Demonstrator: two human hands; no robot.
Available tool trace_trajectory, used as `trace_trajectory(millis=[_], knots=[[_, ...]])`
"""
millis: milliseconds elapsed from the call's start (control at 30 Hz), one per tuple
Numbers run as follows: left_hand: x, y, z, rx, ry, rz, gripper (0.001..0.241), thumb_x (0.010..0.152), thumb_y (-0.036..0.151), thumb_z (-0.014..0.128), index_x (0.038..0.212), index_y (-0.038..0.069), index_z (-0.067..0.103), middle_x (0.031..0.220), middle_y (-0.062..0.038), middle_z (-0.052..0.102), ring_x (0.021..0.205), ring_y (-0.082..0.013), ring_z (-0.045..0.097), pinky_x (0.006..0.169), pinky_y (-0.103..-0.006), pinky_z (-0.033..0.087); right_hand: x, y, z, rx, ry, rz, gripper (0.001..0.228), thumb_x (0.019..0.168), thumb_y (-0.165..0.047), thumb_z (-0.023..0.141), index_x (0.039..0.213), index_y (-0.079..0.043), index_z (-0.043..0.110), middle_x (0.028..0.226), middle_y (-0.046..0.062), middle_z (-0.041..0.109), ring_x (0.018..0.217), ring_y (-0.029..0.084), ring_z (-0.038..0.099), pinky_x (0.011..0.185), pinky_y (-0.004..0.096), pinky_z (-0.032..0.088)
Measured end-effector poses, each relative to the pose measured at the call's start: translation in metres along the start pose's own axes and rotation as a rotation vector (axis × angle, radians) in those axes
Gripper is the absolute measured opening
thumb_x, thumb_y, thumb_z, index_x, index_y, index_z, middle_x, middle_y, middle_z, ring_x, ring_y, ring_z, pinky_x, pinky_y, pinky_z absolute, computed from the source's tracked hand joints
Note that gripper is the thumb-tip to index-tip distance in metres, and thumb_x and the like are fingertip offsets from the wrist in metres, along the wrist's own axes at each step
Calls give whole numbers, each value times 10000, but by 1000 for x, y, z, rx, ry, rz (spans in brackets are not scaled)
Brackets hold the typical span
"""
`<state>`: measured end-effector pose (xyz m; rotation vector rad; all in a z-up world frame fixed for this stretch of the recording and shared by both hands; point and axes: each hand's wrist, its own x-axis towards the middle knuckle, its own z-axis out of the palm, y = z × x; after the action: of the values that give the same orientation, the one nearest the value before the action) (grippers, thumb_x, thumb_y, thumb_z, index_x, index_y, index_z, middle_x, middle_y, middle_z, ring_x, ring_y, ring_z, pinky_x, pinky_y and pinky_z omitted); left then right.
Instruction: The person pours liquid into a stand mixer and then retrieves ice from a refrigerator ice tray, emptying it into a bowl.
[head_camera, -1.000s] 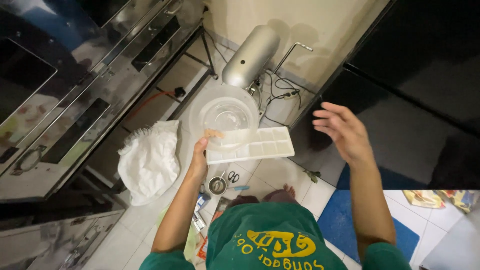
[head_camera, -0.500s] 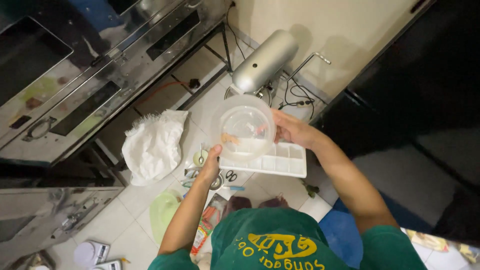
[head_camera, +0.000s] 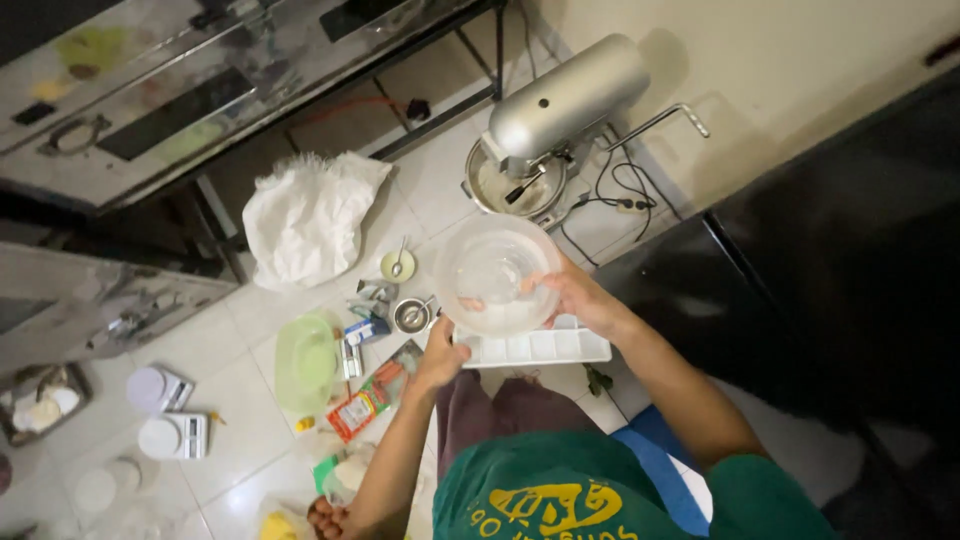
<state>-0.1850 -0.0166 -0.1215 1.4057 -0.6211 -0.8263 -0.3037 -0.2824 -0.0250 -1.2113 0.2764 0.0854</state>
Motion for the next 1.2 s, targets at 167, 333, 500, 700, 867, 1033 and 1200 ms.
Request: trace_trajectory(millis=[167,333,500,700,867,1033,1200], knots=[[-64,-35,-1,58,229,-150,908,619,558,961,1354,148,619,1183,-128,646,1117,-275,585,1013,-430,462,7,59,-27,176,83,11,628,951,-300,525,1510,-96,326,1077,168,682,775,308,725,480,433,642],[-151,-61,-11,153,504,-287,605,713,198,894,1249,133,620,1154,-98,661,1045,-257,625,963,-378,486,-1,110,-37,300,189,-29,710,895,-136,483,1583,-123,306,1319,175,572,1110,305,605,840,468,561],[-202,-78,-48,277,718,-282,472,783,116,806,1213,87,616,1210,-49,667,1087,-200,631,1006,-300,458,-12,191,-49,520,274,-140,682,969,-173,517,1615,-164,298,1351,149,567,1017,242,619,694,388,579],[-188,-99,-127,256,818,-226,408,827,118,756,1212,38,644,1182,-128,674,1085,-238,619,1005,-358,469,-9,300,-51,640,416,-228,586,940,-123,516,1521,-126,443,1349,123,596,1099,262,618,825,428,545],[-136,-151,-186,351,785,-47,389,949,229,643,1263,7,590,1252,-143,602,1184,-259,558,1087,-357,384,18,345,-31,388,535,-213,797,874,-179,435,1651,-155,258,1387,202,549,929,214,573,690,294,486],[-78,-206,-199,274,782,-33,350,978,242,592,1257,31,587,1271,-146,623,1169,-263,579,1054,-374,422,60,411,-46,383,526,-206,745,910,-175,406,1643,-169,270,1373,155,536,960,225,538,717,334,467],[-35,-315,-201,21,895,44,400,980,211,707,1340,74,598,1215,-141,610,1114,-212,548,1051,-411,435,110,484,-84,277,689,-101,734,832,-294,552,1541,-229,372,1203,121,630,906,314,632,643,482,546]])
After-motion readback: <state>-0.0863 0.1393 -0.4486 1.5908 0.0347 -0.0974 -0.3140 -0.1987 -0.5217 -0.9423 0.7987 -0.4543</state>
